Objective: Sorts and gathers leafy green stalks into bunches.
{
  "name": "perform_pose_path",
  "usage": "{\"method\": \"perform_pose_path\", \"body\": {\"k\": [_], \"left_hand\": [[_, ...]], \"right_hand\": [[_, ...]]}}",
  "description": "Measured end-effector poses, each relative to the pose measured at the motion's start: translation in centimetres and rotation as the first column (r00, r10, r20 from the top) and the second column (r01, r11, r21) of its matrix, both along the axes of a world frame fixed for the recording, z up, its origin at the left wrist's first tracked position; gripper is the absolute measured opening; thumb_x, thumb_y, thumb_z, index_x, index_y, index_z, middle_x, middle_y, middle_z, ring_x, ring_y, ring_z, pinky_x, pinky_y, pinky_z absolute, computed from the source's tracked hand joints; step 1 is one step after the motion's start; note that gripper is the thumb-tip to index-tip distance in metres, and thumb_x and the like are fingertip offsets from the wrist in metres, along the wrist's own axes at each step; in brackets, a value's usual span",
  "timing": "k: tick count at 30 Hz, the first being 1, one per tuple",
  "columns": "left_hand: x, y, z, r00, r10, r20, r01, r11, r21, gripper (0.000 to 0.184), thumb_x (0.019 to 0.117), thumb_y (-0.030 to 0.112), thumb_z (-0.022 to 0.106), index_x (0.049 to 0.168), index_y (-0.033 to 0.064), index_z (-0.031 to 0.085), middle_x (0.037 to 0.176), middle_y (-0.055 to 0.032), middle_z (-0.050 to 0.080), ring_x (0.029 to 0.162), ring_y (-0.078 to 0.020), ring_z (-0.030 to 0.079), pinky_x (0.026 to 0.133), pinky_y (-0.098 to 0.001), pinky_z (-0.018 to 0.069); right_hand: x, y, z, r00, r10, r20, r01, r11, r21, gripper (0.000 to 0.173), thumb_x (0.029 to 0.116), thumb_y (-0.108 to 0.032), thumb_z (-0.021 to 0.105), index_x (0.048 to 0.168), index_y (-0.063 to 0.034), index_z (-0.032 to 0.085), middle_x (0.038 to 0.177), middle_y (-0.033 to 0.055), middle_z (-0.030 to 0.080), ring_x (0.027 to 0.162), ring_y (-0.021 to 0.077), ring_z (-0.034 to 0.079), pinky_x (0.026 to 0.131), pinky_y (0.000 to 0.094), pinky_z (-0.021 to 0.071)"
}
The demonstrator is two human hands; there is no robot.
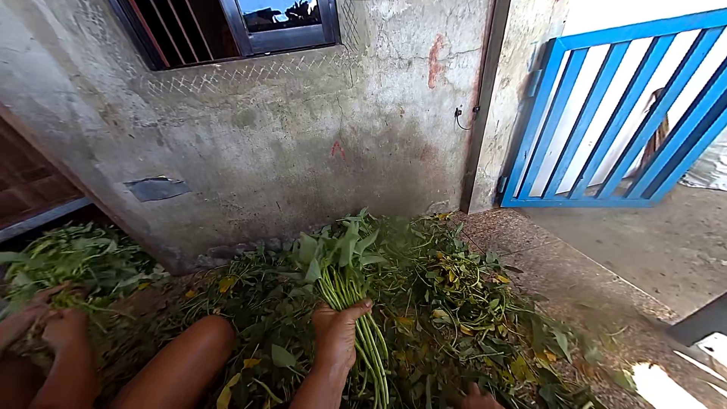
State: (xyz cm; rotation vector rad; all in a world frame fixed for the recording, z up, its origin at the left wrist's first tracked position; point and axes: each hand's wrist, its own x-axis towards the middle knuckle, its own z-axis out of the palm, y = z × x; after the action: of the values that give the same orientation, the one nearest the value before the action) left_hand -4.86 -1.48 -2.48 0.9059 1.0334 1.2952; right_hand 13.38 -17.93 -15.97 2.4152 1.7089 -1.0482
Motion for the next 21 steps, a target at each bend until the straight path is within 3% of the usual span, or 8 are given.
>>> {"method": "perform_pose_path", "body": {"k": [2, 4, 5, 7, 10, 16, 19, 21], "left_hand": [[0.9, -1.0, -0.6, 0.998, -0.046, -0.053, 0.049, 0.998, 0.044, 0.038, 0.064, -0.022, 0.081, 0.096, -0.0113, 0.064, 0.082, -0.0206, 0.073, 0.071, -0.0259, 0.073, 0.065, -0.0368, 0.0643], [1.7, -1.6, -1.1, 0.989, -0.091, -0.113, 0.101, 0.99, 0.094, 0.039, 0.0621, -0.019, 0.084, 0.095, -0.0093, 0.066, 0.083, -0.0176, 0.074, 0.074, -0.0225, 0.074, 0.068, -0.0349, 0.0644], [2.0, -1.8, -1.3, 0.984, -0.111, -0.14, 0.129, 0.984, 0.121, 0.039, 0.062, -0.017, 0.084, 0.096, -0.0082, 0.067, 0.084, -0.0162, 0.074, 0.076, -0.0212, 0.074, 0.07, -0.0342, 0.0643], [2.5, -2.0, -1.9, 0.979, -0.139, -0.15, 0.165, 0.97, 0.18, 0.041, 0.0606, -0.016, 0.086, 0.096, -0.008, 0.068, 0.084, -0.0161, 0.075, 0.077, -0.021, 0.075, 0.071, -0.0347, 0.0649], [2.6, -2.2, -2.5, 0.97, -0.167, -0.174, 0.204, 0.953, 0.224, 0.041, 0.0605, -0.012, 0.087, 0.096, -0.007, 0.068, 0.084, -0.0149, 0.075, 0.077, -0.0203, 0.075, 0.072, -0.0342, 0.065], [2.0, -1.9, -2.5, 0.966, -0.169, -0.198, 0.216, 0.945, 0.245, 0.039, 0.0619, -0.013, 0.087, 0.096, -0.0061, 0.069, 0.083, -0.0147, 0.075, 0.075, -0.0203, 0.074, 0.071, -0.0332, 0.0646], [1.9, -2.0, -2.5, 0.961, -0.167, -0.22, 0.222, 0.942, 0.253, 0.036, 0.0624, -0.011, 0.087, 0.093, -0.0049, 0.07, 0.081, -0.0129, 0.074, 0.073, -0.0188, 0.074, 0.07, -0.0322, 0.0644], [2.0, -2.1, -2.5, 0.958, -0.163, -0.236, 0.223, 0.941, 0.254, 0.032, 0.0632, -0.011, 0.084, 0.09, -0.0037, 0.069, 0.079, -0.0118, 0.074, 0.072, -0.0174, 0.073, 0.068, -0.0318, 0.0636]], "right_hand": [[-0.2, 0.6, 3.4, 1.0, -0.022, 0.005, 0.02, 0.947, 0.32, 0.036, 0.1004, -0.032, 0.061, 0.128, -0.0112, 0.071, 0.13, 0.0294, 0.061, 0.113, 0.0496, 0.063, 0.086, 0.0643, 0.0551], [-1.5, 2.5, 5.9, 0.997, -0.064, 0.044, 0.003, 0.595, 0.803, 0.026, 0.0989, -0.027, 0.062, 0.115, -0.0106, 0.074, 0.113, 0.0158, 0.068, 0.092, 0.0299, 0.072, 0.07, 0.0455, 0.062], [-2.1, 3.9, 7.1, 0.995, -0.076, 0.069, -0.035, 0.374, 0.927, 0.024, 0.0986, -0.024, 0.061, 0.115, -0.0112, 0.072, 0.114, 0.011, 0.069, 0.092, 0.022, 0.072, 0.068, 0.0368, 0.0623], [-2.7, 6.1, 9.9, 0.99, -0.036, 0.135, -0.127, 0.168, 0.978, 0.029, 0.1011, -0.014, 0.055, 0.127, -0.0113, 0.067, 0.131, 0.0114, 0.067, 0.106, 0.0205, 0.072, 0.077, 0.0326, 0.063], [-2.6, 7.9, 11.9, 0.962, 0.013, 0.272, -0.269, 0.193, 0.944, 0.041, 0.0969, -0.004, 0.055, 0.136, -0.0118, 0.064, 0.136, 0.0137, 0.064, 0.107, 0.0268, 0.071, 0.08, 0.0361, 0.063], [-1.9, 9.3, 11.4, 0.963, -0.029, 0.269, -0.26, 0.18, 0.949, 0.019, 0.0974, -0.013, 0.057, 0.108, -0.0082, 0.072, 0.091, 0.0069, 0.068, 0.085, 0.0215, 0.069, 0.071, 0.0321, 0.0605], [-2.1, 9.3, 11.5, 0.979, -0.071, 0.191, -0.177, 0.173, 0.969, 0.029, 0.0941, -0.02, 0.061, 0.118, -0.0089, 0.071, 0.1, 0.01, 0.066, 0.085, 0.0219, 0.068, 0.066, 0.034, 0.0602], [-2.2, 9.3, 11.8, 0.984, -0.057, 0.169, -0.153, 0.218, 0.964, 0.039, 0.0969, -0.031, 0.063, 0.13, -0.0107, 0.068, 0.115, 0.0133, 0.066, 0.094, 0.024, 0.069, 0.072, 0.0365, 0.0613]]}}
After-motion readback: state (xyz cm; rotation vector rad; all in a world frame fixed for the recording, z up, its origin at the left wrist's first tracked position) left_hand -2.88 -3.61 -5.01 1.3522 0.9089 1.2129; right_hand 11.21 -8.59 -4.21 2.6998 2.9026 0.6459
